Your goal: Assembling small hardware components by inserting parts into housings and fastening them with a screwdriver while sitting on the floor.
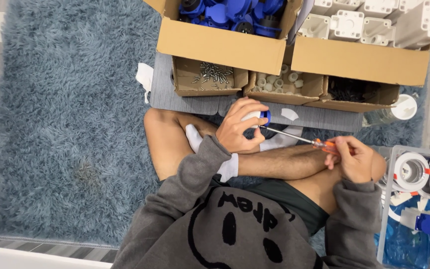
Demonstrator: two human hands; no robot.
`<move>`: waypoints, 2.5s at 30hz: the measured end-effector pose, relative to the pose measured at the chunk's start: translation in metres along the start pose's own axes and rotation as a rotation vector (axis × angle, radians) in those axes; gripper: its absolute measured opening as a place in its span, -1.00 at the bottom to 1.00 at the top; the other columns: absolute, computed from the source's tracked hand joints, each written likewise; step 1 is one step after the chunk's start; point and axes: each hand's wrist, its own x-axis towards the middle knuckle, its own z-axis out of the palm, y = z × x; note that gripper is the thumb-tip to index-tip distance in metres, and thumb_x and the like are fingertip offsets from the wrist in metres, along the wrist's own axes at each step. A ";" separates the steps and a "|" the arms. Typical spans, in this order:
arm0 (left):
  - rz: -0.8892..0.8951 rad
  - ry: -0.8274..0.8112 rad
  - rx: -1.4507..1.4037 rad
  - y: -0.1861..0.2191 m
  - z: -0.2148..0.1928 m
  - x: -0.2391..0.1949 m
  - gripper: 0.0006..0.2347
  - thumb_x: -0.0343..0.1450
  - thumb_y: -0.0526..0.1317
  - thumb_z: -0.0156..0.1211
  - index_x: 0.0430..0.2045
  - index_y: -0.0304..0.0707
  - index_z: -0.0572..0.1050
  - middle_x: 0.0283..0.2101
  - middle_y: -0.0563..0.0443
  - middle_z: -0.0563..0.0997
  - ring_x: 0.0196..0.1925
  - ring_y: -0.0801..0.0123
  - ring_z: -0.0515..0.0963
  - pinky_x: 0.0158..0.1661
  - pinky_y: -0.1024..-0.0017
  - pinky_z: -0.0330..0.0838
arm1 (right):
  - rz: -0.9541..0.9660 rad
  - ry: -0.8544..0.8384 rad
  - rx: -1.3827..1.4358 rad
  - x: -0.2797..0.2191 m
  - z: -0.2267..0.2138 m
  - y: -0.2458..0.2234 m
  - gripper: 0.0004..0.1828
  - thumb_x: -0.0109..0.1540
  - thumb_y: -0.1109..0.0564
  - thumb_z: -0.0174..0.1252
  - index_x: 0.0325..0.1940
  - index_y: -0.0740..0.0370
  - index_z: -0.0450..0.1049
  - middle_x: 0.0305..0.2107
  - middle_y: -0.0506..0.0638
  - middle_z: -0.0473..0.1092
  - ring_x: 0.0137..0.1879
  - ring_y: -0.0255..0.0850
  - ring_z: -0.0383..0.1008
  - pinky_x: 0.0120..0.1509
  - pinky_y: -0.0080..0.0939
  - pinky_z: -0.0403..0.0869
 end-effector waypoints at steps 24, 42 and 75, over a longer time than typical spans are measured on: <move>-0.008 -0.095 0.013 -0.001 -0.011 0.002 -0.80 0.23 -0.40 0.32 -0.32 -0.26 0.69 0.18 -0.06 0.62 0.38 0.03 0.49 0.39 0.09 0.40 | -0.219 -0.045 -0.110 0.002 -0.009 -0.001 -0.58 0.26 0.39 0.32 0.20 0.32 0.46 0.21 0.16 0.47 0.31 -0.09 0.51 0.55 -0.16 0.48; 0.146 -0.096 0.085 -0.030 -0.006 -0.003 -0.74 0.34 -0.33 0.52 -0.09 -0.16 0.69 0.21 0.05 0.63 0.35 0.12 0.53 0.38 0.08 0.41 | -0.279 -0.025 0.089 0.005 -0.024 0.029 -0.75 0.25 0.44 0.31 -0.01 0.32 0.57 0.16 0.10 0.49 0.25 -0.06 0.60 0.48 -0.16 0.59; 0.225 0.259 0.590 -0.037 -0.077 0.033 -0.97 0.50 -0.10 0.50 -0.28 0.13 0.76 -0.07 0.30 0.72 -0.01 0.38 0.60 -0.02 0.32 0.33 | -0.546 0.056 0.502 0.030 -0.041 0.118 -0.83 0.34 0.42 0.18 0.01 0.52 0.40 0.16 0.55 0.33 0.19 0.31 0.61 0.28 0.28 0.68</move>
